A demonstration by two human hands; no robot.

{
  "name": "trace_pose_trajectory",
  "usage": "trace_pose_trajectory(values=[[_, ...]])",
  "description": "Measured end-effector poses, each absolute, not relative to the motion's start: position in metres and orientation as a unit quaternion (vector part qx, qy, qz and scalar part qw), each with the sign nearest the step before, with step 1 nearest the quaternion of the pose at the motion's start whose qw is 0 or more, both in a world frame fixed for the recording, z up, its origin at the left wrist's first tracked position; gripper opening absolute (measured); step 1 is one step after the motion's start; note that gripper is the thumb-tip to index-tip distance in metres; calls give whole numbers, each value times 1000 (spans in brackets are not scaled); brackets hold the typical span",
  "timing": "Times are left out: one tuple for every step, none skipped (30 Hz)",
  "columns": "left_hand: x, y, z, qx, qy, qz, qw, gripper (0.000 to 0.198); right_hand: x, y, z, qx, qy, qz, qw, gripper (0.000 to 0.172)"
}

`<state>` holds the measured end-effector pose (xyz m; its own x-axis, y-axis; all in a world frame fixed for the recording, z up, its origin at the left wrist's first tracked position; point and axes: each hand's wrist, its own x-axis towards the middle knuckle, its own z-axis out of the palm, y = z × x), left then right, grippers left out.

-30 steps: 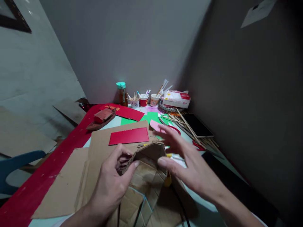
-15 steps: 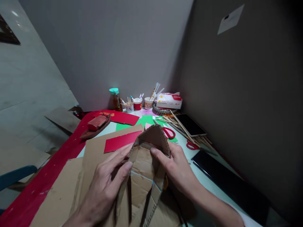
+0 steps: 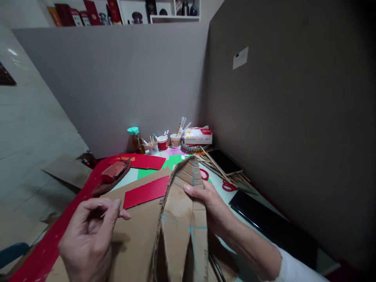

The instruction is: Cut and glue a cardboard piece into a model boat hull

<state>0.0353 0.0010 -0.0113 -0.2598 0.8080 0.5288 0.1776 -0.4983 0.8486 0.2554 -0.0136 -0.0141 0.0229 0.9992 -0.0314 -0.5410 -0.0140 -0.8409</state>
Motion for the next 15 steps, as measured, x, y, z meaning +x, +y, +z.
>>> trace_pose_trajectory(values=[[33,2,-12,563,451,646,250,21,256,-14,-14,-338,-328,631,616,45],[32,3,-13,572,465,627,252,22,255,-14,-15,-324,-332,642,610,46],[30,2,-14,587,480,602,250,23,255,-14,-16,-311,-339,653,601,46],[30,0,-15,599,501,576,242,24,255,-14,-16,-299,-348,664,590,45],[30,-2,-16,607,524,550,230,25,255,-15,-17,-287,-357,675,578,45],[31,-6,-17,615,545,526,218,25,255,-15,-17,-277,-367,684,566,44],[31,-9,-17,626,557,503,211,24,255,-15,-17,-269,-377,691,555,43],[33,-12,-17,639,559,486,210,23,255,-15,-17,-263,-385,694,548,41],[34,-15,-16,657,549,471,212,22,255,-16,-17,-259,-392,695,544,38],[35,-17,-16,674,533,461,220,21,255,-16,-17,-256,-399,695,540,35],[37,-19,-16,689,515,454,232,21,255,-17,-16,-255,-406,695,536,33],[38,-20,-17,697,499,453,244,20,255,-17,-16,-253,-414,695,531,31],[39,-20,-17,705,484,449,258,19,256,-18,-16,-250,-422,695,526,30],[40,-20,-19,709,474,446,271,18,256,-18,-16,-248,-430,695,520,32],[40,-20,-20,710,467,444,283,19,257,-19,-17,-246,-437,695,516,34]])
